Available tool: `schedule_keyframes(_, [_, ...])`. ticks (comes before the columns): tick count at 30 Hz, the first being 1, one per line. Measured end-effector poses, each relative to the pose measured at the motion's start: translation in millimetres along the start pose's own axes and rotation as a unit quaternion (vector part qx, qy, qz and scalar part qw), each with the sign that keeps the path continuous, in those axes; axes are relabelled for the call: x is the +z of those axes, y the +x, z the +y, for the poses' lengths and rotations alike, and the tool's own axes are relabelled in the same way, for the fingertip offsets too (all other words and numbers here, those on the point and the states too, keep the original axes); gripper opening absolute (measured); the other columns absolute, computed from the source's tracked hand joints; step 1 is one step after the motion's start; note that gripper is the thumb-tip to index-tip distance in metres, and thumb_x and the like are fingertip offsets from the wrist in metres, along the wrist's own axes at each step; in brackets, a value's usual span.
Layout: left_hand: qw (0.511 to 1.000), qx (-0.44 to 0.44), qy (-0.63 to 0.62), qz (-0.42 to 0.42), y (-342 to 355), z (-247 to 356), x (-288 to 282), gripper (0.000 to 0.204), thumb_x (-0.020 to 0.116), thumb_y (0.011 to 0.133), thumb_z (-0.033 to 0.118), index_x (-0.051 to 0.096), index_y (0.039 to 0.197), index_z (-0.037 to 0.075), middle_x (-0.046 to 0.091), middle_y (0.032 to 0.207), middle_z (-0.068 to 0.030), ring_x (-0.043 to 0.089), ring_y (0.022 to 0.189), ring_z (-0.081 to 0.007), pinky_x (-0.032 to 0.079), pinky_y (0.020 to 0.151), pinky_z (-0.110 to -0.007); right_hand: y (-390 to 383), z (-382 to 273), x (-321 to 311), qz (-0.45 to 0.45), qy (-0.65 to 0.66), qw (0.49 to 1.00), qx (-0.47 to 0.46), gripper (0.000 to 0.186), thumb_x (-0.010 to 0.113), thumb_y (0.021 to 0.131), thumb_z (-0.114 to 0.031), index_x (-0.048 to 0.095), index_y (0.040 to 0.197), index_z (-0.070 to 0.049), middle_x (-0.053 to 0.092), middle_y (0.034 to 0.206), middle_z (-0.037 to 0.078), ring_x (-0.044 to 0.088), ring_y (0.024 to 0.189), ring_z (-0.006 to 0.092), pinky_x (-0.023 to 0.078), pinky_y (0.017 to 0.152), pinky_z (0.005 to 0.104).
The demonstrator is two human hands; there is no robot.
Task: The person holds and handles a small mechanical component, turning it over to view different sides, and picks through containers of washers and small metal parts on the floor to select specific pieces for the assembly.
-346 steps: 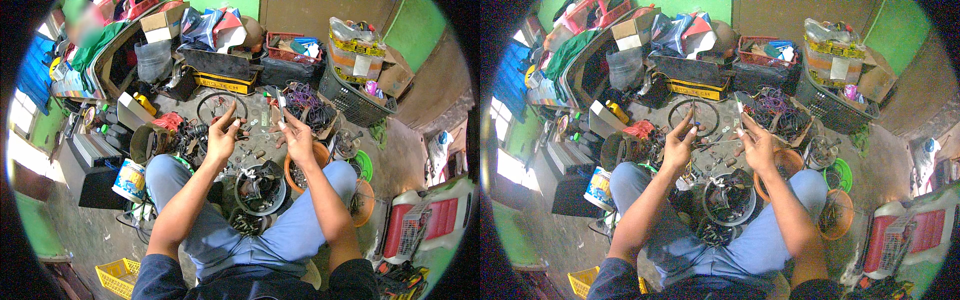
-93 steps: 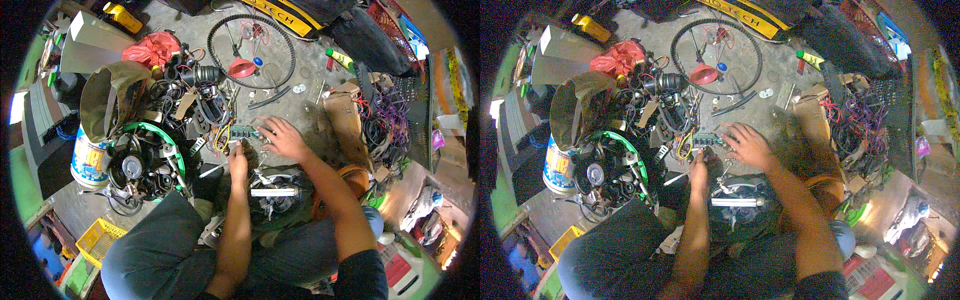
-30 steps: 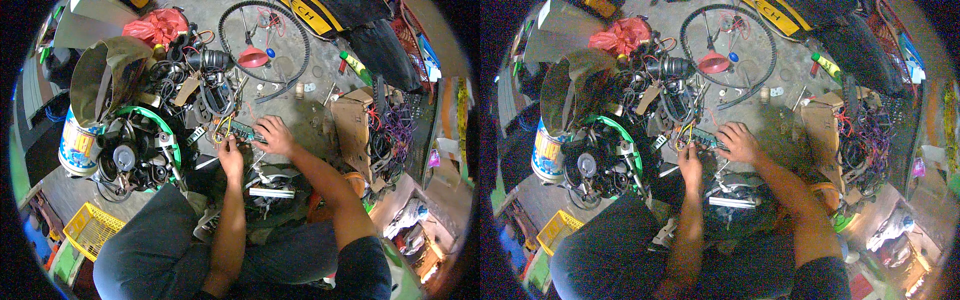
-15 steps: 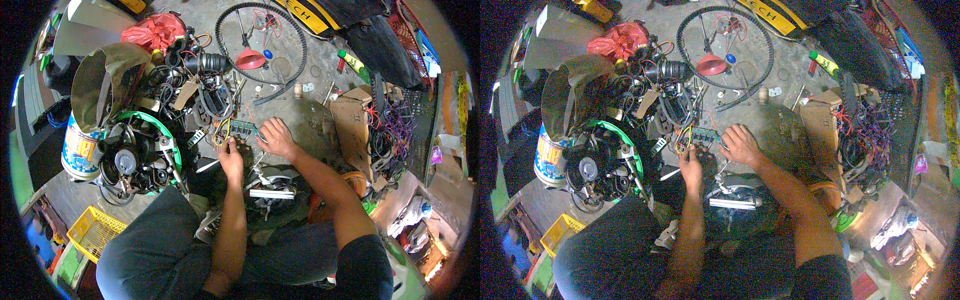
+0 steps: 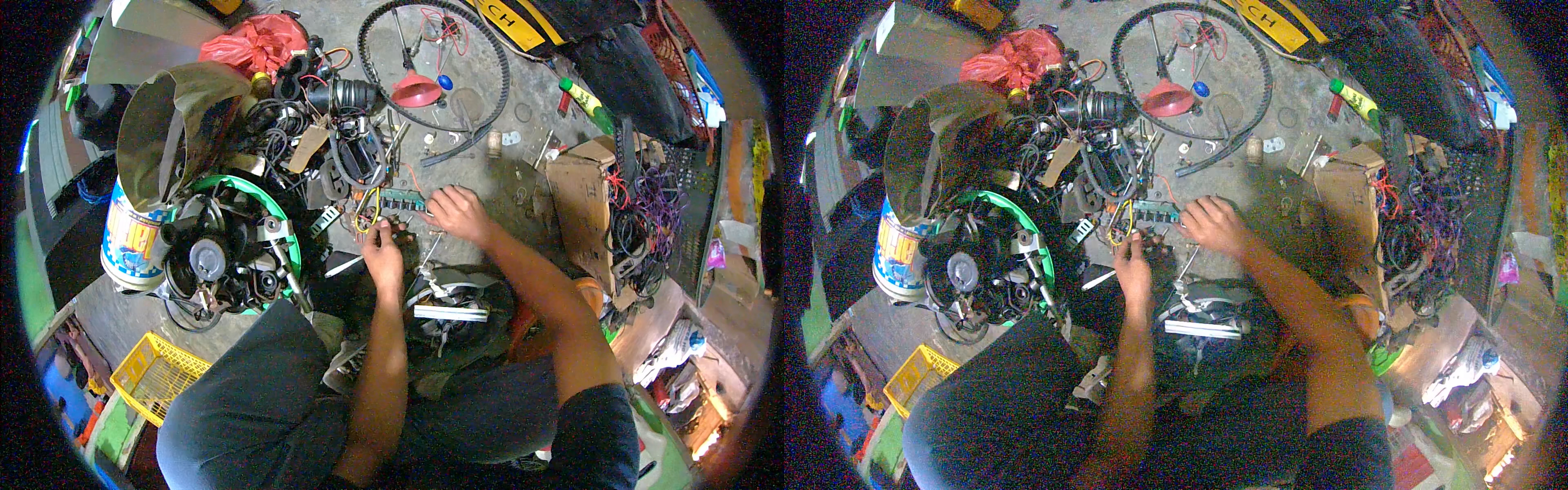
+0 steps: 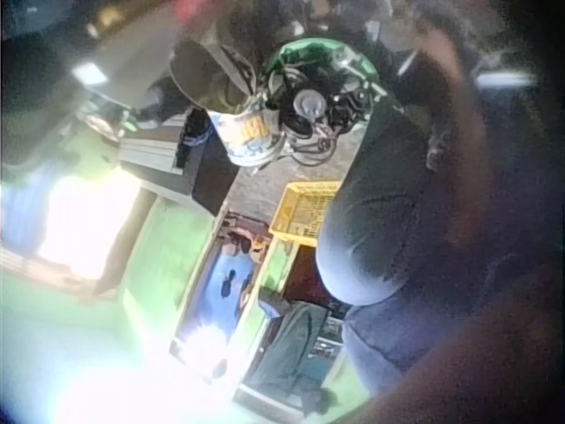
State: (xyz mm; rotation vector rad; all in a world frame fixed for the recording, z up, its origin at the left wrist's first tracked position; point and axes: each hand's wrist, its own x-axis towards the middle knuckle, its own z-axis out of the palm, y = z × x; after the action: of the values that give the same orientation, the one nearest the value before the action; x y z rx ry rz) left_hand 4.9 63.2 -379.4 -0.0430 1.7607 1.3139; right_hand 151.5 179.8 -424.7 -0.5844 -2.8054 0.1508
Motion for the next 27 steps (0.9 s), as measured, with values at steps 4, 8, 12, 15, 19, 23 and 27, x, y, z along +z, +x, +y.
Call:
schedule_keyframes(4, [1.000, 0.012, -0.011, -0.006, 8, -8, -9, 0.028, 0.053, 0.102, 0.024, 0.063, 0.104, -0.002, 0.068, 0.085, -0.0089, 0.063, 0.072, -0.0163, 0.052, 0.066, -0.032, 12, -4, -3, -0.019, -0.034, 0.999, 0.004, 0.025, 0.066, 0.085, -0.037, 0.062, 0.082, -0.012, 0.060, 0.082, 0.003, 0.064, 0.078, 0.0214, 0.052, 0.068, 0.0352])
schedule_keyframes(8, [0.997, -0.027, -0.061, -0.027, 1, 10, -8, 0.025, 0.051, 0.102, 0.019, 0.063, 0.101, -0.003, 0.068, 0.089, -0.0100, 0.064, 0.075, -0.0153, 0.053, 0.065, -0.030, 21, -4, -11, -0.151, 0.039, 0.984, 0.089, 0.026, 0.063, 0.089, -0.034, 0.064, 0.085, -0.008, 0.064, 0.083, 0.009, 0.069, 0.073, 0.0295, 0.055, 0.066, 0.0413])
schedule_keyframes(12, [0.991, -0.018, -0.128, -0.042, -18, 25, 7, 0.025, 0.050, 0.103, 0.020, 0.062, 0.104, -0.002, 0.069, 0.091, -0.0101, 0.065, 0.074, -0.0166, 0.053, 0.065, -0.029, 5, -4, -31, -0.061, 0.160, 0.943, 0.285, 0.032, 0.061, 0.092, -0.033, 0.068, 0.092, -0.002, 0.067, 0.082, 0.021, 0.069, 0.073, 0.0384, 0.054, 0.066, 0.0469])
schedule_keyframes(15, [0.993, -0.020, -0.092, -0.065, -41, 49, 11, 0.026, 0.050, 0.103, 0.023, 0.062, 0.107, 0.000, 0.069, 0.086, -0.0094, 0.062, 0.066, -0.0147, 0.049, 0.058, -0.028, -5, -16, -67, 0.003, 0.223, 0.856, 0.467, 0.038, 0.060, 0.092, -0.034, 0.069, 0.089, 0.003, 0.066, 0.076, 0.027, 0.067, 0.072, 0.0412, 0.051, 0.065, 0.0476])
schedule_keyframes(19, [0.977, -0.050, -0.167, -0.121, -63, 54, 14, 0.028, 0.050, 0.103, 0.026, 0.061, 0.107, 0.001, 0.068, 0.085, -0.0071, 0.060, 0.065, -0.0134, 0.047, 0.056, -0.028, -4, -26, -104, 0.063, 0.238, 0.795, 0.554, 0.044, 0.061, 0.092, -0.034, 0.066, 0.079, 0.007, 0.061, 0.065, 0.028, 0.063, 0.060, 0.0396, 0.047, 0.061, 0.0482])
schedule_keyframes(23, [0.977, -0.032, -0.142, -0.157, -101, 64, 17, 0.029, 0.049, 0.103, 0.028, 0.061, 0.105, 0.002, 0.068, 0.086, -0.0077, 0.058, 0.066, -0.0125, 0.047, 0.057, -0.027, -6, -46, -125, 0.156, 0.337, 0.695, 0.616, 0.040, 0.063, 0.094, -0.031, 0.062, 0.070, 0.000, 0.054, 0.055, 0.009, 0.050, 0.045, 0.0186, 0.041, 0.045, 0.0370])
schedule_keyframes(27, [0.978, -0.019, -0.117, -0.174, -133, 72, 11, 0.033, 0.045, 0.104, 0.030, 0.061, 0.105, 0.002, 0.068, 0.087, -0.0090, 0.059, 0.070, -0.0141, 0.048, 0.060, -0.029, 15, -63, -182, 0.271, 0.520, 0.508, 0.630, 0.030, 0.061, 0.096, -0.030, 0.059, 0.084, -0.003, 0.050, 0.060, 0.003, 0.042, 0.042, 0.0129, 0.035, 0.039, 0.0292])
